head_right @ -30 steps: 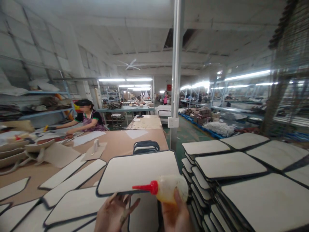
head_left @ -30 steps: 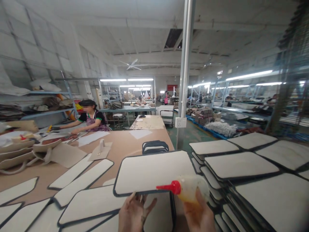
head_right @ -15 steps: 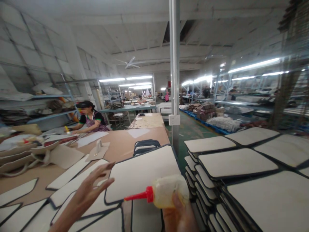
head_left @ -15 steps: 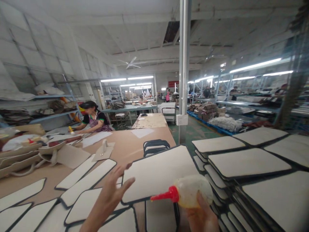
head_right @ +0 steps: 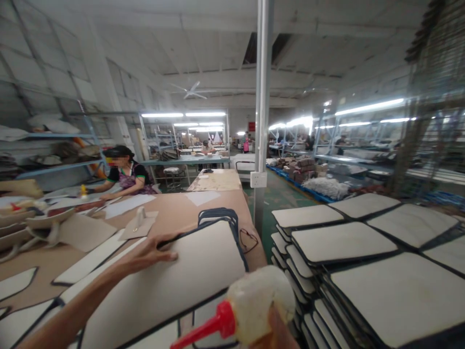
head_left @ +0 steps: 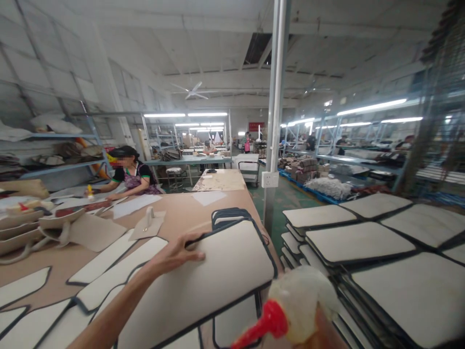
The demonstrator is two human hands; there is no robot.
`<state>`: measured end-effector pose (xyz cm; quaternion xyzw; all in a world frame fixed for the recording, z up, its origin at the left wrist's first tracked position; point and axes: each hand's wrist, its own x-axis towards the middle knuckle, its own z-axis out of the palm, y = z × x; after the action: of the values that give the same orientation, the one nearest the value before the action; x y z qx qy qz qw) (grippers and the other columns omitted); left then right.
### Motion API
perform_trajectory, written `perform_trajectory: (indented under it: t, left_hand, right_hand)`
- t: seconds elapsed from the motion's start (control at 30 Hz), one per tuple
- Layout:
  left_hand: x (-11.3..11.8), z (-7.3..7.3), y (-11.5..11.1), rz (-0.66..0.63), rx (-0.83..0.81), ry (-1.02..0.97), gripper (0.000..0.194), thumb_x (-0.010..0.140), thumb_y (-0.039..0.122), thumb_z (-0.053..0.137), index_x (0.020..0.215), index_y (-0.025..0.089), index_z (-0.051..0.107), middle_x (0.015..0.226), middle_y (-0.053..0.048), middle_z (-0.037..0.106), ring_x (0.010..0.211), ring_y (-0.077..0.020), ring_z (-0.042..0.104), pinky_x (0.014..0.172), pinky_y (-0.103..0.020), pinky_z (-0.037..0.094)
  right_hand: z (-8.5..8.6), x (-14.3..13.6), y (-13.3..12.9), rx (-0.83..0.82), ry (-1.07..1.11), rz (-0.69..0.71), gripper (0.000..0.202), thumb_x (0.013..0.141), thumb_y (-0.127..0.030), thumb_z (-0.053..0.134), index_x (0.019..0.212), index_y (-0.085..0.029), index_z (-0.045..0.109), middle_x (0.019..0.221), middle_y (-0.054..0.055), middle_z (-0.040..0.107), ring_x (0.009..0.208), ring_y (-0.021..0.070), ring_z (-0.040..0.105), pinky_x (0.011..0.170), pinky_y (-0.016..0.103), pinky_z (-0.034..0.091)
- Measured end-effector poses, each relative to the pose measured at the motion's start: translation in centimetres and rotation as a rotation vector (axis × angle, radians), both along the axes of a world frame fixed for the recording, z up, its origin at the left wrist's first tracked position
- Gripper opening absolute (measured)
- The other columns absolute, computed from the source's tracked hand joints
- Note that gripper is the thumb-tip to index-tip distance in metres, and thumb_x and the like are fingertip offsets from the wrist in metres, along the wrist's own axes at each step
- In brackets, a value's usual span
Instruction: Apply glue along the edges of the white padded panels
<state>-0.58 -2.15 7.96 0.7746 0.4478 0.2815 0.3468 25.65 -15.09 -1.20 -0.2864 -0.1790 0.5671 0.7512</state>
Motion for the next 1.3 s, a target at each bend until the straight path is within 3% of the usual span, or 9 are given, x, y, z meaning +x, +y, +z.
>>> perform_trajectory:
  t: [0.17, 0.27, 0.37, 0.57, 0.73, 0.9, 1.03, 1.17, 1.3]
  left_hand:
    - [-3.1, 1.2, -1.9, -0.139, -0.139, -0.03, 0.049, 0.07, 0.032, 0.069, 0.118, 0.028, 0.06, 0.114, 0.002, 0.066, 0.11, -0.0274, 0.055, 0.092, -0.029, 0.042]
    - [-4.3, 1.8, -2.8, -0.211, -0.234, -0.046, 0.048, 0.069, 0.03, 0.069, 0.116, 0.03, 0.061, 0.107, 0.004, 0.069, 0.102, -0.0262, 0.06, 0.084, -0.026, 0.046]
    - [-5.1, 2.3, -3.3, -0.24, -0.264, -0.007, 0.047, 0.068, 0.031, 0.069, 0.114, 0.029, 0.063, 0.1, 0.004, 0.07, 0.094, -0.0258, 0.062, 0.076, -0.024, 0.048]
    - [-5.9, 2.2, -3.6, -0.285, -0.31, -0.002, 0.048, 0.072, 0.03, 0.066, 0.12, 0.027, 0.06, 0.102, 0.002, 0.069, 0.098, -0.0287, 0.06, 0.078, -0.027, 0.047]
    - [-6.0, 2.4, -4.0, -0.281, -0.325, -0.038, 0.048, 0.07, 0.031, 0.067, 0.118, 0.027, 0.061, 0.105, 0.001, 0.068, 0.098, -0.0291, 0.06, 0.077, -0.027, 0.048]
    - [-5.4, 3.2, -4.8, -0.298, -0.369, -0.058, 0.044, 0.072, 0.028, 0.064, 0.115, 0.024, 0.063, 0.096, -0.001, 0.07, 0.102, -0.0307, 0.058, 0.08, -0.028, 0.047]
    - [-6.0, 2.4, -4.0, -0.284, -0.368, -0.074, 0.05, 0.07, 0.029, 0.066, 0.119, 0.024, 0.06, 0.106, -0.001, 0.068, 0.105, -0.0307, 0.056, 0.082, -0.028, 0.046]
    - [-7.2, 1.3, -2.9, -0.268, -0.355, -0.041, 0.054, 0.071, 0.03, 0.068, 0.123, 0.028, 0.056, 0.116, 0.002, 0.063, 0.106, -0.0273, 0.056, 0.085, -0.025, 0.045]
    - [-7.4, 1.1, -2.8, -0.263, -0.362, -0.061, 0.055, 0.073, 0.03, 0.066, 0.127, 0.028, 0.052, 0.117, 0.001, 0.063, 0.106, -0.0271, 0.056, 0.085, -0.026, 0.045]
  right_hand:
    - [5.2, 3.6, 1.8, 0.133, -0.04, -0.235, 0.044, 0.059, -0.04, 0.075, 0.1, -0.026, 0.067, 0.097, 0.006, 0.071, 0.086, 0.0246, 0.067, 0.084, 0.042, 0.052]
    - [8.1, 4.2, 2.9, 0.314, -0.164, -0.236, 0.046, 0.059, -0.029, 0.075, 0.103, -0.023, 0.065, 0.104, 0.009, 0.068, 0.092, 0.0246, 0.064, 0.091, 0.041, 0.047]
    - [9.6, 4.0, 3.5, 0.425, -0.282, -0.174, 0.041, 0.062, -0.025, 0.072, 0.102, -0.023, 0.065, 0.105, 0.008, 0.068, 0.099, 0.0235, 0.062, 0.094, 0.042, 0.042]
    - [10.2, 4.0, 4.2, 0.456, -0.387, -0.048, 0.041, 0.06, -0.023, 0.072, 0.1, -0.019, 0.064, 0.099, 0.009, 0.069, 0.102, 0.0262, 0.06, 0.095, 0.046, 0.04]
    - [10.2, 4.1, 4.3, 0.442, -0.423, -0.047, 0.045, 0.057, -0.025, 0.074, 0.1, -0.018, 0.063, 0.095, 0.01, 0.07, 0.1, 0.0294, 0.061, 0.091, 0.051, 0.043]
    - [10.0, 4.0, 3.6, 0.418, -0.417, -0.037, 0.05, 0.055, -0.027, 0.074, 0.103, -0.021, 0.063, 0.1, 0.008, 0.069, 0.101, 0.0293, 0.061, 0.089, 0.048, 0.045]
    - [9.8, 4.1, 3.1, 0.405, -0.43, -0.028, 0.052, 0.054, -0.029, 0.075, 0.105, -0.025, 0.063, 0.101, 0.005, 0.07, 0.094, 0.0278, 0.064, 0.084, 0.043, 0.05]
    - [9.5, 4.4, 2.5, 0.438, -0.49, 0.059, 0.042, 0.061, -0.031, 0.072, 0.102, -0.029, 0.064, 0.098, 0.002, 0.071, 0.091, 0.0267, 0.066, 0.078, 0.039, 0.054]
    - [9.4, 4.5, 2.1, 0.429, -0.499, 0.037, 0.042, 0.057, -0.033, 0.073, 0.098, -0.027, 0.067, 0.095, 0.002, 0.072, 0.085, 0.0267, 0.067, 0.071, 0.036, 0.056]
